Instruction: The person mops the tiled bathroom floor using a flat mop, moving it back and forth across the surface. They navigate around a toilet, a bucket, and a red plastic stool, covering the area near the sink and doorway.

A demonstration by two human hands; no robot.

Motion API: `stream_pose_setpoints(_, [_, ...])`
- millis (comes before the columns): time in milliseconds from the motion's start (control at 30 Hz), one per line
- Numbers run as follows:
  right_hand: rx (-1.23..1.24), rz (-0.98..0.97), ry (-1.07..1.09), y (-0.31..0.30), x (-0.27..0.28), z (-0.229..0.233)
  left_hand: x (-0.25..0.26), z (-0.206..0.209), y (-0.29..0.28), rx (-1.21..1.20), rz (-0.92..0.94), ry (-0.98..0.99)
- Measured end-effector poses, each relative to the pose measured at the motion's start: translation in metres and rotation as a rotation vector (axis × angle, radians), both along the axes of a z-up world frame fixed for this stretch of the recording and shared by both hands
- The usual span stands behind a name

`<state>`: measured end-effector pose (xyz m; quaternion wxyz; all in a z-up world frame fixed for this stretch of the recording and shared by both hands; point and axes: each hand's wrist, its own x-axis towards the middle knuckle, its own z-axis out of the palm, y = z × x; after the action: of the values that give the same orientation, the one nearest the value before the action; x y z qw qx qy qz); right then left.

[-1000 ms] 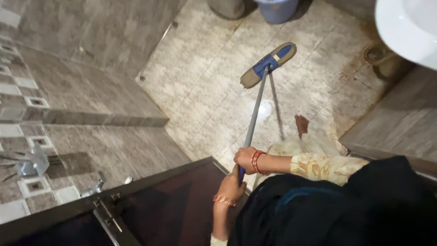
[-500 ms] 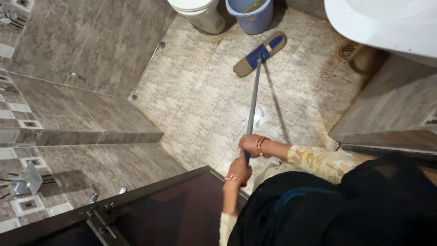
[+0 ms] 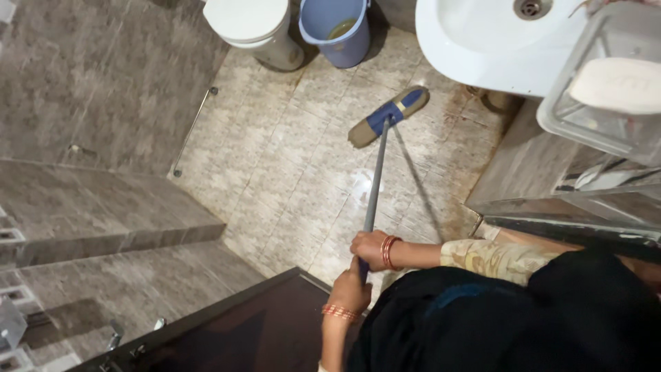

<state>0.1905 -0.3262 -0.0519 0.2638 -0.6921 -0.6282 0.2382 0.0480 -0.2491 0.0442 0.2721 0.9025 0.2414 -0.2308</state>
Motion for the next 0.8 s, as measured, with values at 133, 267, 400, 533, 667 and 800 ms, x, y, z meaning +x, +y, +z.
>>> stream_pose_setpoints(133, [-0.050, -0.112, -0.038, -0.001, 0.042, -0.074, 0.045, -0.083, 0.000, -0.041, -0.010, -0.089])
stream_pose_setpoints(267, [-0.101, -0.158, -0.127, -0.012, 0.096, -0.124, 0.096, -0.163, -0.006, -0.010, -0.015, -0.158])
stream_pose_setpoints(400, [-0.091, -0.230, -0.099, -0.008, 0.109, -0.135, 0.115, -0.188, -0.004, -0.010, -0.023, -0.093])
stream_pose_setpoints(533, [0.018, -0.231, -0.051, -0.009, 0.088, -0.119, 0.101, -0.156, -0.002, 0.006, -0.056, -0.006])
stream_pose_setpoints(667, [0.018, -0.141, -0.006, -0.011, 0.052, -0.073, 0.060, -0.083, 0.000, -0.056, -0.077, -0.016])
stream_pose_setpoints(800, [0.130, -0.025, -0.006, -0.017, 0.009, -0.021, 0.009, -0.006, -0.007, -0.014, -0.153, 0.024])
